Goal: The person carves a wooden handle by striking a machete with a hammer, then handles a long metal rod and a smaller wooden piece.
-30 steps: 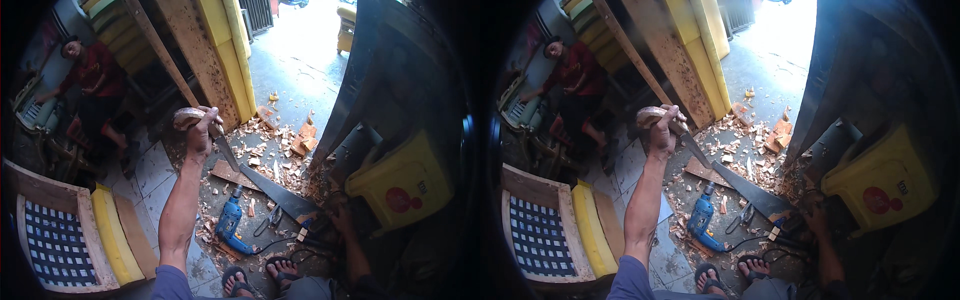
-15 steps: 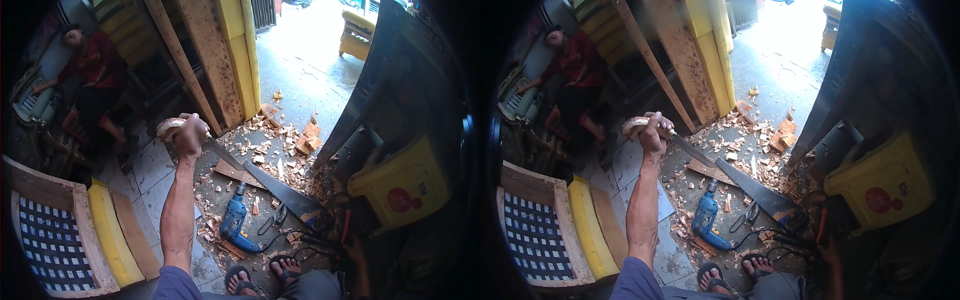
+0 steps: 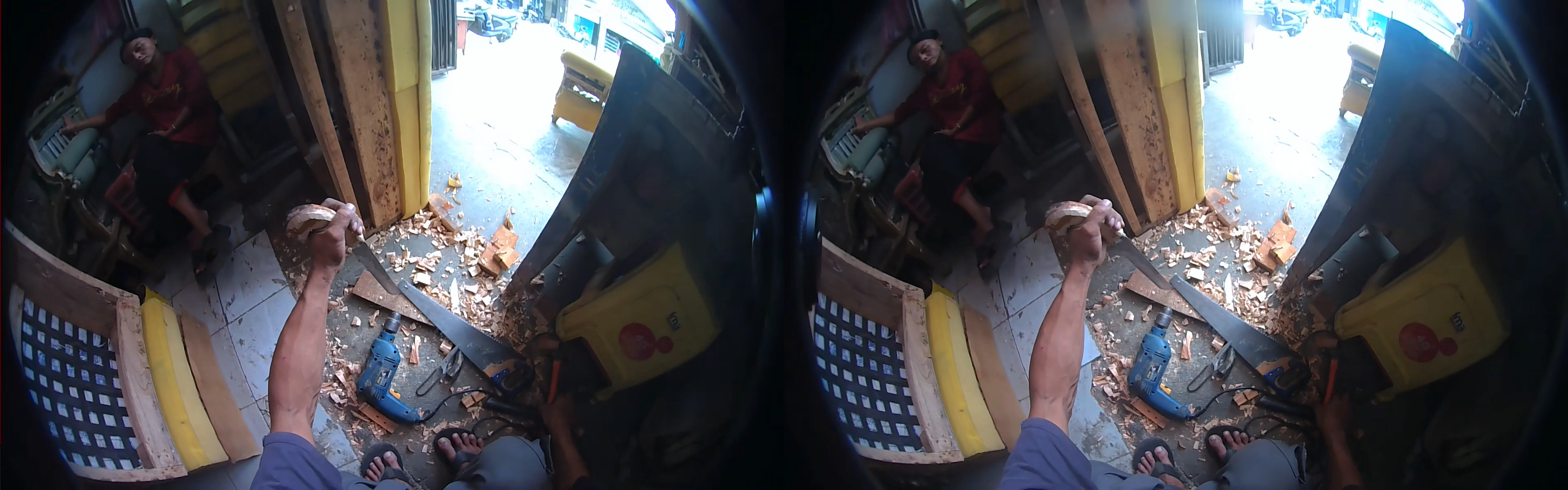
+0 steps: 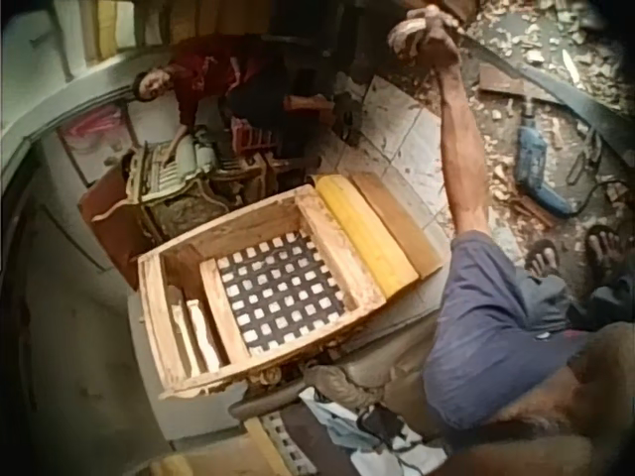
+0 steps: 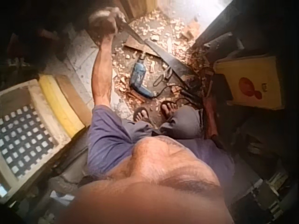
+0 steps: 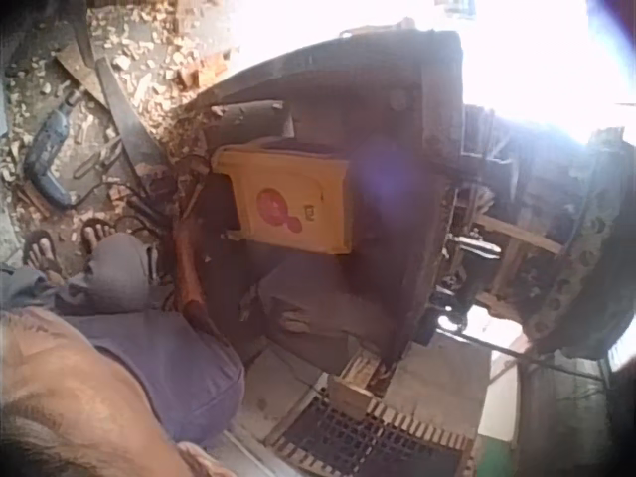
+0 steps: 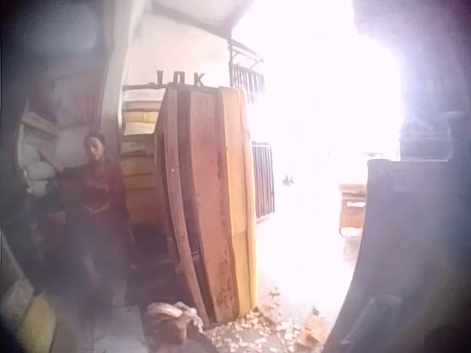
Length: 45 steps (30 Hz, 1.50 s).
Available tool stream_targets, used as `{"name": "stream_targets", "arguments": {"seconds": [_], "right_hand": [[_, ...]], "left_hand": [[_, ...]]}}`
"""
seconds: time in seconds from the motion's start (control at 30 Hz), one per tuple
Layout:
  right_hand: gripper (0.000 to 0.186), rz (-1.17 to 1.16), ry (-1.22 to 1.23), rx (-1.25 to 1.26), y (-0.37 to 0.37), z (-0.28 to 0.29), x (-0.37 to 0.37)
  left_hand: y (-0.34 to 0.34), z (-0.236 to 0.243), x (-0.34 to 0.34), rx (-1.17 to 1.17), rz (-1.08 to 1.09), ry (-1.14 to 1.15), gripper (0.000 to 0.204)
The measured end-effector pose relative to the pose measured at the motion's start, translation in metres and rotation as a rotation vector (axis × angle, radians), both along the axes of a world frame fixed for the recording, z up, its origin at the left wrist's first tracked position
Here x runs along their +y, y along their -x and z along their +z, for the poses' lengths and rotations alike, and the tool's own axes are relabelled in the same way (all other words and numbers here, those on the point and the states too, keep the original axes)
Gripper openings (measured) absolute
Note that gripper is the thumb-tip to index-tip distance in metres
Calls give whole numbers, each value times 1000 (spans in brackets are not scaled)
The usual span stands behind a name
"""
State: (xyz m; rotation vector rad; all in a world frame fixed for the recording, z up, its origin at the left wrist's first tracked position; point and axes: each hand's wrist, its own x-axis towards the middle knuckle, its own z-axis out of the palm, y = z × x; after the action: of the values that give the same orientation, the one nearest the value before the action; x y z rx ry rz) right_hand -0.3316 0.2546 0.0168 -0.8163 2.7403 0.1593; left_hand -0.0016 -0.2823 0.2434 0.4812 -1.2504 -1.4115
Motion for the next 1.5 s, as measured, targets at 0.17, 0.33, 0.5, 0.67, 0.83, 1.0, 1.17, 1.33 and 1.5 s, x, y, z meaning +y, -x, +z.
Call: {"name": "stream_targets", "arguments": {"seconds": [0.17, 0.33, 0.5, 0.67, 0.83, 1.0, 1.17, 1.33, 1.5], "right_hand": [[46, -211, 309, -127, 11, 56, -23], [34, 155, 505, 31, -12, 198, -82], [34, 478, 841, -286, -54, 315, -191], [47, 1345, 864, 105, -132, 433, -282], [42, 1621, 1181, 173, -199, 460, -362], [35, 1519, 533, 258, -193, 461, -376], [33, 1585, 1107, 38, -194, 448, -378], [33, 1554, 699, 165, -186, 441, -384], [36, 1531, 879, 200, -181, 439, -390]], "left_hand": [[2, 3, 12, -35, -15, -13, 16], [3, 2, 18, -75, -27, -14, 16], [2, 1, 21, -115, -65, -17, 14], [0, 5, 31, -96, -54, -21, 16], [-6, 8, 40, -241, 28, 147, 13], [-9, 7, 37, -132, -128, 15, 12], [-14, 8, 31, -40, -125, 30, 12], [-5, 9, 35, -142, -54, 53, 14], [-4, 8, 30, -33, -149, -9, 14]]}}
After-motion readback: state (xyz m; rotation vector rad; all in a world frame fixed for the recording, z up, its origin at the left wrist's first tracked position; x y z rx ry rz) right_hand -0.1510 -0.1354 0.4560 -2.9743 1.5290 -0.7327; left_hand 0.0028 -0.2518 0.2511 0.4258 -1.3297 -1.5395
